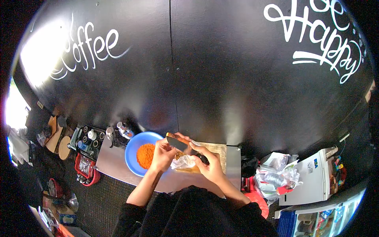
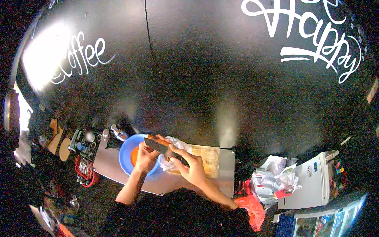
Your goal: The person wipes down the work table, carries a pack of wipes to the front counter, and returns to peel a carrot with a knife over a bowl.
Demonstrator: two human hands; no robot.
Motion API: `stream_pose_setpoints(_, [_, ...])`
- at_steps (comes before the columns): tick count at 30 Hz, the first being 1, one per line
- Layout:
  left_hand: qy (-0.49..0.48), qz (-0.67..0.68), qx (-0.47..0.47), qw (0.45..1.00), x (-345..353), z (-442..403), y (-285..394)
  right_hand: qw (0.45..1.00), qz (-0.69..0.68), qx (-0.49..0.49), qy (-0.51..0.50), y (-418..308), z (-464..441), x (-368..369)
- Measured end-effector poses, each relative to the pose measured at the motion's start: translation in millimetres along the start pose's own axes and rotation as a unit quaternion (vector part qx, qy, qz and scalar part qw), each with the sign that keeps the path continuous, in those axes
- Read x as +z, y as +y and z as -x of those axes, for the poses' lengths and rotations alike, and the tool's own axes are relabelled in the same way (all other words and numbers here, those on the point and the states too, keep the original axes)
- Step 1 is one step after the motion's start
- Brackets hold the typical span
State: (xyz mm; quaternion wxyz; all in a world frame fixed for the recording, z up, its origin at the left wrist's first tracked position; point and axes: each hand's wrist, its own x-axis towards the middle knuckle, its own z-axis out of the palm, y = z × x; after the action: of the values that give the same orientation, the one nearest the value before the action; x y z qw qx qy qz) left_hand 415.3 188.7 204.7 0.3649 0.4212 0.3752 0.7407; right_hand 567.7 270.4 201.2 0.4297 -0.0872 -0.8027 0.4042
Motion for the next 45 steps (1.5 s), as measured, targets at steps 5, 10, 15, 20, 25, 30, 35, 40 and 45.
stream_pose_setpoints(5, [-0.002, 0.030, -0.025, 0.999, -6, -5, -6, 0.976, -0.032, 0.188, -0.107, -16, -4, -16])
stream_pose_setpoints(10, [-0.005, -0.004, -0.005, 1.000, -5, -8, -9, 0.992, -0.029, 0.111, -0.053, -4, -1, -7])
stream_pose_setpoints(15, [-0.014, -0.014, -0.002, 1.000, -13, -9, -16, 0.993, -0.013, 0.107, -0.056, -1, -1, -8])
stream_pose_setpoints(20, [-0.005, 0.040, -0.025, 0.999, -8, -8, -11, 0.987, -0.084, 0.108, -0.080, -8, -7, -15])
stream_pose_setpoints(25, [0.007, 0.001, -0.009, 1.000, -6, -8, -17, 0.992, -0.083, 0.085, -0.044, -3, -1, -6])
stream_pose_setpoints(30, [-0.031, 0.017, 0.001, 0.999, -7, -5, -17, 0.997, -0.048, 0.057, -0.024, 3, 3, -3])
stream_pose_setpoints(35, [-0.022, 0.110, -0.012, 0.994, -5, -2, -12, 0.985, -0.127, 0.104, -0.058, -5, 3, -5])
stream_pose_setpoints(40, [-0.018, 0.086, -0.007, 0.996, -5, 2, -11, 0.985, -0.113, 0.112, -0.060, -6, 6, 0])
stream_pose_setpoints(45, [-0.003, 0.132, 0.004, 0.991, -4, 3, -10, 0.993, -0.073, 0.053, -0.072, -9, -1, -6])
